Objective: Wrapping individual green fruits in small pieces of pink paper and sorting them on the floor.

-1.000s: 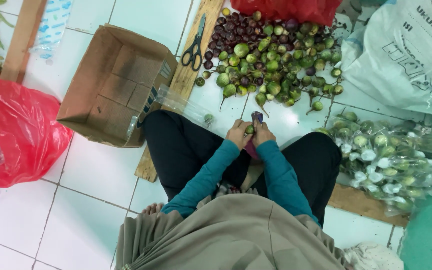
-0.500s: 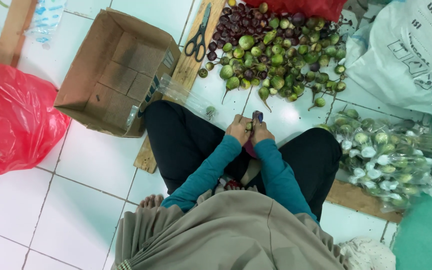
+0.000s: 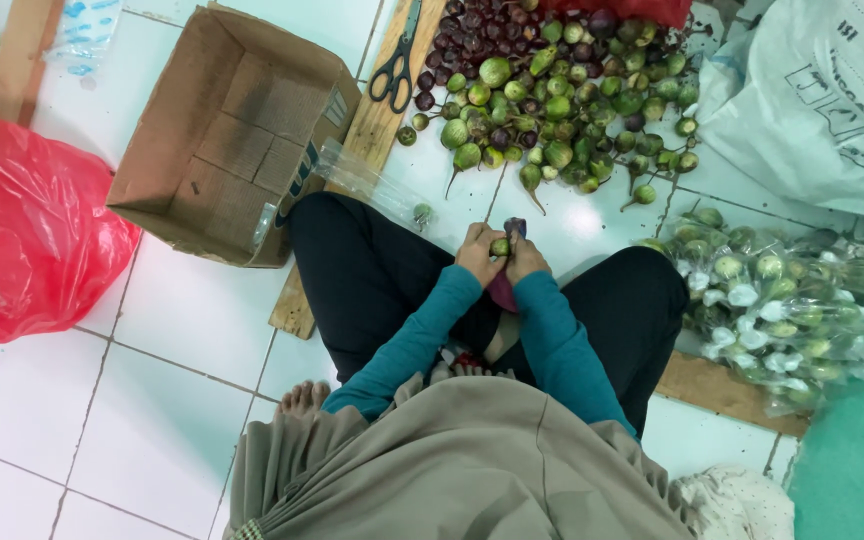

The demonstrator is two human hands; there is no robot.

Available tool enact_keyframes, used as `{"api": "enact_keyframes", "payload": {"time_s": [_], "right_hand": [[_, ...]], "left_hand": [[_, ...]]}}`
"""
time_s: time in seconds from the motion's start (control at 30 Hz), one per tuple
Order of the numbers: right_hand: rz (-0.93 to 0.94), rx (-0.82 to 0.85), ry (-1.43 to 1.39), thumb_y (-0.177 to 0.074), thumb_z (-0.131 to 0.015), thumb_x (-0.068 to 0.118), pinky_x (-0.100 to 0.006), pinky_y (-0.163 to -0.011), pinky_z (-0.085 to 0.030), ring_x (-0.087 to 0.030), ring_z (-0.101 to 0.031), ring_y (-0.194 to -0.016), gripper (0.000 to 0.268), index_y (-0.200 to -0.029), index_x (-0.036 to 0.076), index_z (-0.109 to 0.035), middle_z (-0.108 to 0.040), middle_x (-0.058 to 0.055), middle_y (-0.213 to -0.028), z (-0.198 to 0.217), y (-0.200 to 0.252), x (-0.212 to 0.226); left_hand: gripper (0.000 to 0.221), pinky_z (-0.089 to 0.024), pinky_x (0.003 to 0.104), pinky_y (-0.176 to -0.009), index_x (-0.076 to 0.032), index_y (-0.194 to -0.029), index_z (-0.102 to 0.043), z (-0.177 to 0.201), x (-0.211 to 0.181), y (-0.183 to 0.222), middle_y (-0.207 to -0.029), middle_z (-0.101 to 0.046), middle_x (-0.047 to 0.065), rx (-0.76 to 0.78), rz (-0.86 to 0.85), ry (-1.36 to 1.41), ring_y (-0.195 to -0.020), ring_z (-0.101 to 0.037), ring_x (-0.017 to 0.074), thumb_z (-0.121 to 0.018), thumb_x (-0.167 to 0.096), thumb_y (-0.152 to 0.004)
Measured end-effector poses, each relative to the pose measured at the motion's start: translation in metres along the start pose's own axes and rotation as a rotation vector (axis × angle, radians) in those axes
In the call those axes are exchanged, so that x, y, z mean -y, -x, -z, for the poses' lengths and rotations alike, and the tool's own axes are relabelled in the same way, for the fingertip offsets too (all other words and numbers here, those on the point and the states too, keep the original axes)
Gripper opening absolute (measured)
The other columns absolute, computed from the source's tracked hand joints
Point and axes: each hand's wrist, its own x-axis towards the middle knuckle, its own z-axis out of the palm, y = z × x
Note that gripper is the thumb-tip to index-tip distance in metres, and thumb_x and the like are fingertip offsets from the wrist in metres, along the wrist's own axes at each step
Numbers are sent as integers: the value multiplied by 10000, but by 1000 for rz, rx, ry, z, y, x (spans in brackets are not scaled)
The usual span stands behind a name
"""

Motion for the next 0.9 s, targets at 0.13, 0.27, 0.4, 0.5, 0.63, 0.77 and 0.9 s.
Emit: {"api": "enact_keyframes", "payload": {"time_s": [0.13,0.27,0.4,0.5,0.63,0.77,0.9], "right_hand": [[31,-39,-18,-984,-460,130,-592,-969,-531,-503,-608,-1183,589,-1564,62,-382,-569,-233,-1261,-25,-30,-30],[35,-106,-48,-972,-483,102,-601,-960,-540,-511,-603,-1175,549,-1513,33,-422,-573,-250,-1245,-4,-14,-7],[2,-23,79,-972,-453,113,-604,-974,-543,-501,-602,-1210,701,-1626,142,-200,-403,-289,-1500,7,3,15],[40,29,140,-972,-467,107,-617,-866,-572,-511,-651,-1089,693,-1623,154,-233,-380,-319,-1492,26,54,72],[58,-11,176,-962,-454,77,-609,-790,-568,-507,-674,-1010,687,-1615,147,-254,-414,-302,-1449,9,27,47],[38,-66,158,-977,-420,162,-585,-815,-568,-463,-675,-1030,662,-1616,192,-247,-433,-239,-1464,-15,-13,-1],[82,-53,152,-981,-414,174,-594,-832,-560,-495,-656,-1064,602,-1574,139,-319,-428,-257,-1470,-3,8,20]], "left_hand": [[425,-616,479,-999,-118,-1347,-590,-19,43,-12,-1306,-508,159,31,24,44,-1179,-631,424,-737,-95,-949],[481,-568,476,-1054,-108,-1477,-554,-13,41,-9,-1366,-590,195,122,55,155,-1262,-604,413,-678,-198,-1021],[489,-485,457,-1150,-64,-1510,-519,-3,33,-10,-1439,-576,222,140,222,173,-1345,-558,376,-609,-262,-1072],[451,-495,469,-1141,-44,-1525,-483,8,36,-12,-1423,-588,231,92,357,226,-1331,-565,367,-509,-162,-1091],[466,-495,516,-1123,21,-1517,-459,19,19,-5,-1424,-574,280,118,324,216,-1322,-562,420,-513,-156,-1090],[476,-581,416,-942,-67,-1453,-565,-6,41,-10,-1233,-687,187,35,322,347,-1075,-677,278,-672,-270,-1037],[432,-584,426,-903,-66,-1426,-591,-23,75,-18,-1167,-704,177,-14,421,541,-1053,-707,283,-678,-263,-1052]]}}
